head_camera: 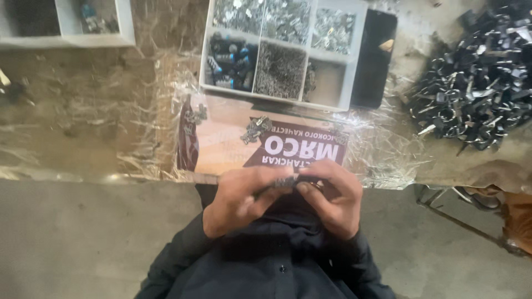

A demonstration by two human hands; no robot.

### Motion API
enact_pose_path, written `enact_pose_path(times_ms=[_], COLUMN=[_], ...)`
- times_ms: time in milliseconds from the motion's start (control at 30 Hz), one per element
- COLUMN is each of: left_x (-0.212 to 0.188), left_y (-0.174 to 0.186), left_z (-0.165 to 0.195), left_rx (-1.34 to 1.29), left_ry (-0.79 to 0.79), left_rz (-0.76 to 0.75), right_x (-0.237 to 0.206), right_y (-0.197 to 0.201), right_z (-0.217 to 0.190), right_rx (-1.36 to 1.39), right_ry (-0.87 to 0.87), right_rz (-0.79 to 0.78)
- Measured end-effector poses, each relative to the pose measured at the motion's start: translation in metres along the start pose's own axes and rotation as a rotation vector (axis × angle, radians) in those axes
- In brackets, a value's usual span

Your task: The person picks small metal connector parts from a compartment box and from piles on the table, presses and twists the parts together by hand to assemble connectors, and places finished assemblies back into the box compartments. They repeat this assembly cycle throughout the episode.

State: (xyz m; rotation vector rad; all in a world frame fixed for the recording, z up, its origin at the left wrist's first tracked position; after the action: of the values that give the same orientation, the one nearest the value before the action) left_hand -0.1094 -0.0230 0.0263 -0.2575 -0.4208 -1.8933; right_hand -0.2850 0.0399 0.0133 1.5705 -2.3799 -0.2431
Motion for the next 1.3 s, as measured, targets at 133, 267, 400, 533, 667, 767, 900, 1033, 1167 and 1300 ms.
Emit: enact_pose_path(times_ms=[133, 267, 400, 533, 667, 767, 900, 1033, 1167, 1300], left_x=[0.004, -0.003, -0.016, -0.018, -0.008, 0.001, 0.010, 0.012, 0.020, 0.034], left_y=[0.021, 0.051, 0.066, 0.060, 0.045, 0.035, 0.019, 0.006, 0.006, 0.003], left_z=[0.016, 0.010, 0.002, -0.012, -0.018, -0.014, -0.004, 0.009, 0.017, 0.018], left_rx=[0.101, 0.114, 0.215, 0.157, 0.143, 0.139, 0.079, 0.122, 0.155, 0.195], left_ry=[-0.130, -0.017, 0.033, 0.093, 0.108, 0.071, 0.043, 0.030, 0.005, 0.024], left_rz=[0.097, 0.322, 0.427, 0.427, 0.357, 0.323, 0.287, 0.260, 0.298, 0.260], right_x=[0.033, 0.120, 0.133, 0.105, 0.088, 0.097, 0.152, 0.212, 0.197, 0.131], right_y=[-0.014, 0.020, 0.050, 0.064, 0.113, 0.150, 0.178, 0.172, 0.179, 0.185], right_z=[0.017, 0.010, -0.028, -0.006, 0.015, 0.018, 0.034, 0.052, 0.025, 0.001], right_rx=[0.383, 0.321, 0.151, 0.152, -0.363, -0.781, -0.984, -1.216, -1.029, -0.422], right_ry=[-0.335, -0.127, 0.348, 0.159, 0.185, 0.308, 0.404, 0.480, 0.580, 0.454], right_rz=[-0.378, 0.027, 0.415, 0.400, 0.542, 0.615, 0.541, 0.371, 0.506, 0.630])
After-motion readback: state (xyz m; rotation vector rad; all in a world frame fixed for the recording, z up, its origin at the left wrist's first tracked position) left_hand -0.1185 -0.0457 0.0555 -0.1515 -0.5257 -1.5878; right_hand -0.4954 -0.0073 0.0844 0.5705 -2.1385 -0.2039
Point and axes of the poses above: each hand's wrist, its own x-axis towards the middle knuckle, its own y-axis out of the back of the hand, z = x × y, the point moved 8 cm from there along x, towards the middle knuckle, and after that the axes turned 13 degrees about z, right-handed, at the moved point
